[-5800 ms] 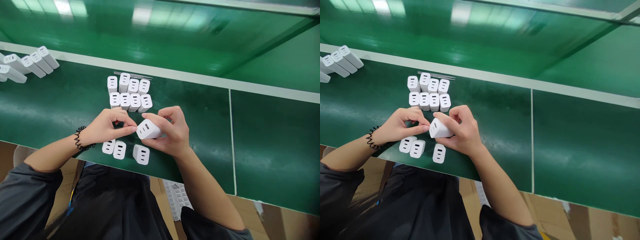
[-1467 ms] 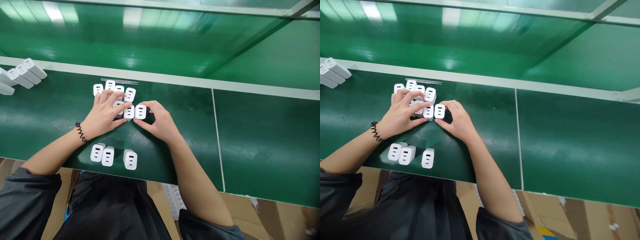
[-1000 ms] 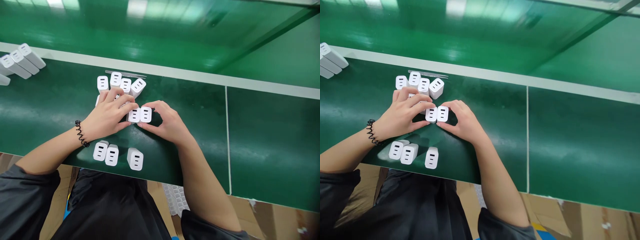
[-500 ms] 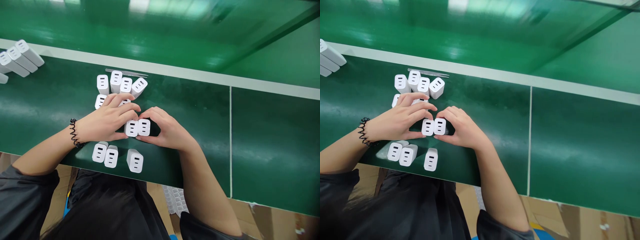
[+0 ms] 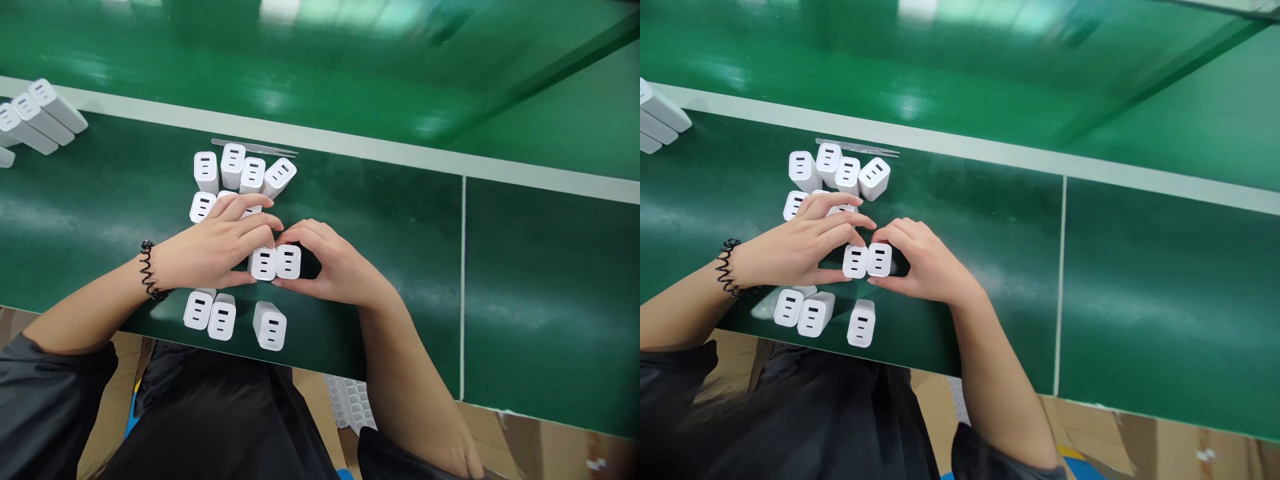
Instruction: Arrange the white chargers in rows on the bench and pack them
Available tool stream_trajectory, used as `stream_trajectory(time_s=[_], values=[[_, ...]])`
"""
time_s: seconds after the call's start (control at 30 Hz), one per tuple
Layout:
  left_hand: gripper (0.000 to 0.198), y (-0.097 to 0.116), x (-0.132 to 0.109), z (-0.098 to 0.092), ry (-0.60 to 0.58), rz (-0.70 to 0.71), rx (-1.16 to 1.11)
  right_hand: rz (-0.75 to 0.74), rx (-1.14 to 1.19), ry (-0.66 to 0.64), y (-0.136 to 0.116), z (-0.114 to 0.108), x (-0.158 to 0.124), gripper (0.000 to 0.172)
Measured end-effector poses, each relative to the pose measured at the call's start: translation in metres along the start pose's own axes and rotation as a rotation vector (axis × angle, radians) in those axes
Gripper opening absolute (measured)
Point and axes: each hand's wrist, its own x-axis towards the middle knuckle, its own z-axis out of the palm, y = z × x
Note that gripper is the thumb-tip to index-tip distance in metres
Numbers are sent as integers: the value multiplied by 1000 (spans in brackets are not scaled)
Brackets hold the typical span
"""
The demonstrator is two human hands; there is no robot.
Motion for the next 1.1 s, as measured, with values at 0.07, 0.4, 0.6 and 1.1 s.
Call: stream_trajectory(time_s=[0.07, 0.4, 0.6, 1.1], values=[[39, 0, 0, 0, -5, -1, 5, -2, 1, -2, 0, 0, 0, 38], [41, 0, 0, 0, -5, 5, 20, -13, -10, -11, -1, -1, -1, 39], [39, 0, -1, 0, -5, 15, 32, -45, -7, -30, -2, -1, -1, 37], [38, -1, 0, -1, -20, 21, 44, -78, 11, -4, -10, -1, -2, 31]])
